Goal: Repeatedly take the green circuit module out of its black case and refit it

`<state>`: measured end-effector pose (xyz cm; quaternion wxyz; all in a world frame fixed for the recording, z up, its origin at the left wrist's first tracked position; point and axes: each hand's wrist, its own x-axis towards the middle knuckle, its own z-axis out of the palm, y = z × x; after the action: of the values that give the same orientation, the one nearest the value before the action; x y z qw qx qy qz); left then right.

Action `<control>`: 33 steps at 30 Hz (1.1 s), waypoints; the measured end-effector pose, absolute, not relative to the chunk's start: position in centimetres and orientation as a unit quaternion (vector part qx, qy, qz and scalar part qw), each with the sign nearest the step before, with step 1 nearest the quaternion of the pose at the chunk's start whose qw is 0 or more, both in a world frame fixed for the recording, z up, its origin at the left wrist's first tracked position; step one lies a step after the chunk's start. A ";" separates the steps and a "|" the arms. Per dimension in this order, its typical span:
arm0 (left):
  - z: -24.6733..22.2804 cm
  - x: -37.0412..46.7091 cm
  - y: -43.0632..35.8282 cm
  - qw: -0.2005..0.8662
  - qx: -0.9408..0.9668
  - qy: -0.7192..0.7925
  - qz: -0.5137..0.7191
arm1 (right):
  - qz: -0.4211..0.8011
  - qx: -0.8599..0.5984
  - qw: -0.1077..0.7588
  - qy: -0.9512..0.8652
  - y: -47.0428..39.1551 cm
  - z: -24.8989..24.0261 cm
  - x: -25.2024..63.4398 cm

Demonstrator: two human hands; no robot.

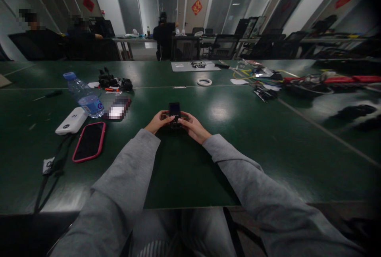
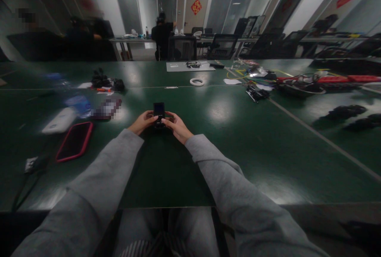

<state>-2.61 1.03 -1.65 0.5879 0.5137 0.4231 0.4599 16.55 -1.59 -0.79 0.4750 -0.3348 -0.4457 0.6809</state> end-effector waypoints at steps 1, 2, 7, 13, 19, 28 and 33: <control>-1.6 -2.6 1.0 0.588 0.513 0.424 0.459 | 0.679 -0.337 0.475 -0.448 -1.6 -0.7 16.5; -1.6 -2.6 1.0 0.588 0.513 0.424 0.459 | 0.678 -0.339 0.475 -0.448 -1.6 -0.7 16.5; -1.4 -2.5 0.8 0.591 0.508 0.425 0.460 | 0.682 -0.332 0.478 -0.443 -1.6 -0.8 16.6; -1.2 -2.4 0.7 0.596 0.491 0.427 0.470 | 0.677 -0.339 0.478 -0.445 -1.5 -0.9 16.5; -1.1 -2.2 0.7 0.603 0.479 0.427 0.474 | 0.670 -0.328 0.479 -0.464 -1.4 -1.1 16.5; -0.5 -2.0 0.4 0.605 0.473 0.431 0.473 | 0.673 -0.337 0.480 -0.451 -1.5 -0.9 16.4; -0.7 -2.1 0.6 0.609 0.474 0.427 0.472 | 0.674 -0.337 0.478 -0.452 -1.5 -0.9 16.5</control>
<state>-2.14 0.56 -0.69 0.6090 0.4737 0.4267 0.4719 16.47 -1.53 -0.88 0.4783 -0.3369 -0.4516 0.6736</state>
